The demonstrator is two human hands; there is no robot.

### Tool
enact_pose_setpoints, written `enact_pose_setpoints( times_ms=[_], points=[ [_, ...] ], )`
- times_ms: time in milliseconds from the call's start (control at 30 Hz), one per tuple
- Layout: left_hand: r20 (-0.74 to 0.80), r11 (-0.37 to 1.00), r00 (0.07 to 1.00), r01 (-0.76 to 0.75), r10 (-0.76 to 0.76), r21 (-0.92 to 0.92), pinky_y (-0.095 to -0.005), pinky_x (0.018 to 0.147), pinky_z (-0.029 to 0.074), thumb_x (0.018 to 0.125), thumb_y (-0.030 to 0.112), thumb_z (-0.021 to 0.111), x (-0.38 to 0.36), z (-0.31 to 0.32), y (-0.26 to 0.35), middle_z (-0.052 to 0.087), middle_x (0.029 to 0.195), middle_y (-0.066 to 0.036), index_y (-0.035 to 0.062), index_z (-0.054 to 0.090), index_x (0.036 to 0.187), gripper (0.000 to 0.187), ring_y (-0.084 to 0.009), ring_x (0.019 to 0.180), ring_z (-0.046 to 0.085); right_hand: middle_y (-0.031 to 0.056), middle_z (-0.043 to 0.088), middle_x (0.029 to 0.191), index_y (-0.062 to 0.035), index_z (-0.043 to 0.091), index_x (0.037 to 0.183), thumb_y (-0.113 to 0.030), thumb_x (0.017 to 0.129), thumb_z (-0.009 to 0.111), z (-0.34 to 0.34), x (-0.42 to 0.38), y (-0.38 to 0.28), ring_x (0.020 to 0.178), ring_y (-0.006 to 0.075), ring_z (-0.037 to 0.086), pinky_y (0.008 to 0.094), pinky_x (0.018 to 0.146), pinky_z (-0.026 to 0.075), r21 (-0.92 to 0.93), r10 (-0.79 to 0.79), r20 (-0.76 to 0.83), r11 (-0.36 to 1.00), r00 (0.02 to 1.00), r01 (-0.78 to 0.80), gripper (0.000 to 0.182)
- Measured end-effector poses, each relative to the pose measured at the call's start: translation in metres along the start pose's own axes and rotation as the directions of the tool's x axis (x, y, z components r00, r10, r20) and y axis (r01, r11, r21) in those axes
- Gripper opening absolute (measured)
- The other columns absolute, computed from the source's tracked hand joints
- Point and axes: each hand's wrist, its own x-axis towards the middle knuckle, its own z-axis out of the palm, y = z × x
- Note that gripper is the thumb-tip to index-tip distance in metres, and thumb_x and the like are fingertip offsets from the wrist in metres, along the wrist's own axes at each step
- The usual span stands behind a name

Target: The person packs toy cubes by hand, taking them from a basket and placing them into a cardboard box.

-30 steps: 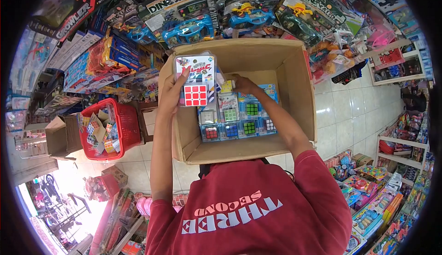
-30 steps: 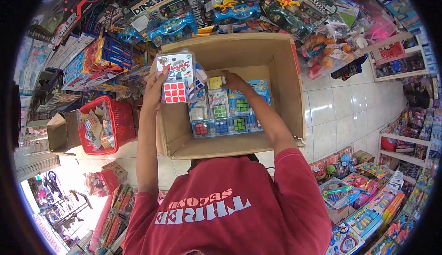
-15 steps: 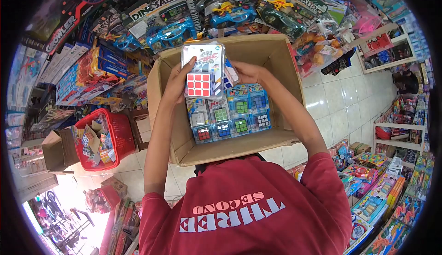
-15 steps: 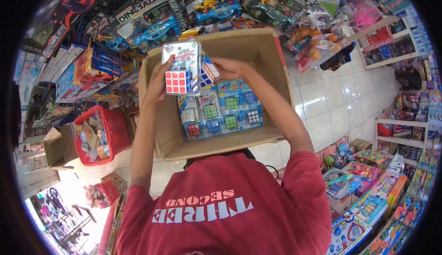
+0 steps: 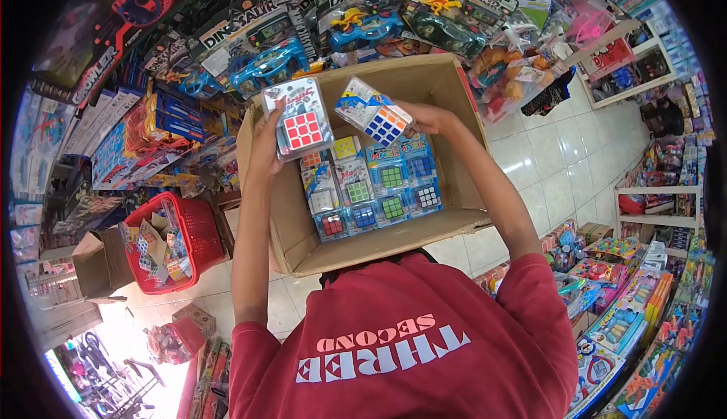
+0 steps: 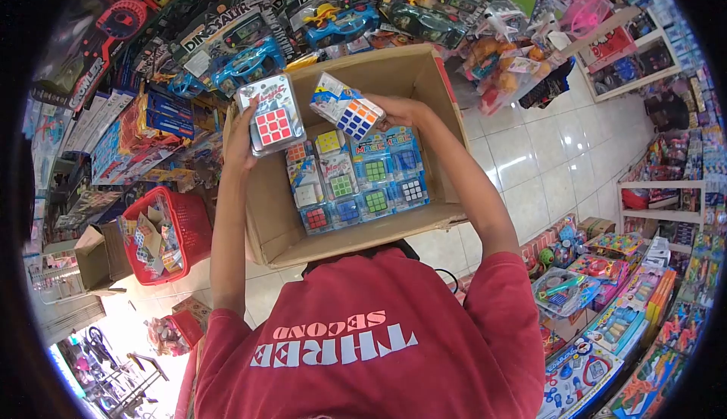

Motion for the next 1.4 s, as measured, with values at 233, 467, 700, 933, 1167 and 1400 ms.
enact_pose_setpoints(
  times_ms=[233, 467, 700, 933, 1167, 1400],
  points=[
    [-0.011, 0.992, 0.997, 0.081, -0.081, 0.093, -0.0251, 0.063, 0.055, 0.086, 0.026, 0.058, 0.014, -0.003, 0.003, 0.064, 0.089, -0.007, 0.0014, 0.055, 0.104, 0.030, -0.0120, 0.072, 0.065, 0.0013, 0.057, 0.089, -0.0140, 0.043, 0.121, -0.047, 0.085, 0.055, 0.000, -0.008, 0.006, 0.059, 0.0051, 0.052, 0.0182, 0.049, 0.047, -0.429, 0.154, -0.233, 0.870, 0.960, -0.244, 0.050],
    [-0.024, 0.972, 0.996, 0.093, -0.090, 0.215, -0.0242, 0.061, 0.053, 0.086, 0.027, 0.059, 0.028, -0.011, -0.006, 0.064, 0.087, -0.006, 0.0004, 0.056, 0.102, 0.032, -0.0115, 0.070, 0.064, 0.0105, 0.059, 0.090, -0.0144, 0.039, 0.120, -0.032, 0.071, 0.072, -0.005, 0.028, 0.052, 0.064, 0.0171, 0.061, 0.0282, 0.061, 0.056, -0.477, -0.017, -0.123, 0.878, 0.992, -0.044, 0.062],
    [0.020, 0.965, 0.995, 0.091, -0.099, 0.245, -0.0243, 0.064, 0.050, 0.086, 0.027, 0.058, 0.028, -0.021, -0.009, 0.064, 0.090, -0.006, 0.0004, 0.057, 0.105, 0.032, -0.0107, 0.075, 0.063, 0.0199, 0.059, 0.097, -0.0127, 0.040, 0.120, -0.032, 0.068, 0.070, 0.013, 0.046, 0.052, 0.083, 0.0249, 0.062, 0.0332, 0.066, 0.054, -0.778, -0.040, -0.181, 0.617, 0.983, -0.118, 0.063],
    [-0.017, 0.966, 0.998, 0.068, -0.066, 0.248, -0.0230, 0.065, 0.048, 0.086, 0.028, 0.058, 0.030, -0.019, -0.011, 0.064, 0.090, -0.006, 0.0009, 0.057, 0.105, 0.033, -0.0102, 0.075, 0.062, 0.0269, 0.054, 0.109, -0.0091, 0.043, 0.123, -0.053, 0.068, 0.063, 0.039, 0.075, 0.070, 0.101, 0.0418, 0.053, 0.0440, 0.090, 0.042, -0.886, -0.226, -0.169, 0.462, 0.959, -0.047, 0.074],
    [0.002, 0.979, 0.998, 0.058, -0.059, 0.196, -0.0239, 0.065, 0.049, 0.086, 0.028, 0.057, 0.032, -0.022, -0.011, 0.063, 0.090, -0.006, 0.0005, 0.057, 0.104, 0.033, -0.0103, 0.074, 0.061, 0.0258, 0.051, 0.114, -0.0019, 0.047, 0.115, -0.050, 0.073, 0.061, 0.071, 0.117, 0.093, 0.094, 0.0386, 0.058, 0.0448, 0.080, 0.047, -0.988, -0.409, -0.119, 0.141, 0.905, -0.066, 0.066],
    [-0.011, 0.979, 0.999, 0.050, -0.049, 0.197, -0.0251, 0.064, 0.050, 0.085, 0.026, 0.057, 0.034, -0.028, -0.013, 0.063, 0.088, -0.006, 0.0008, 0.058, 0.104, 0.031, -0.0111, 0.074, 0.061, 0.0225, 0.046, 0.119, -0.0072, 0.049, 0.118, -0.051, 0.079, 0.055, 0.094, 0.130, 0.093, 0.096, 0.0359, 0.058, 0.0442, 0.075, 0.050, -0.987, -0.278, -0.120, -0.066, 0.953, -0.144, 0.059]
  ],
)
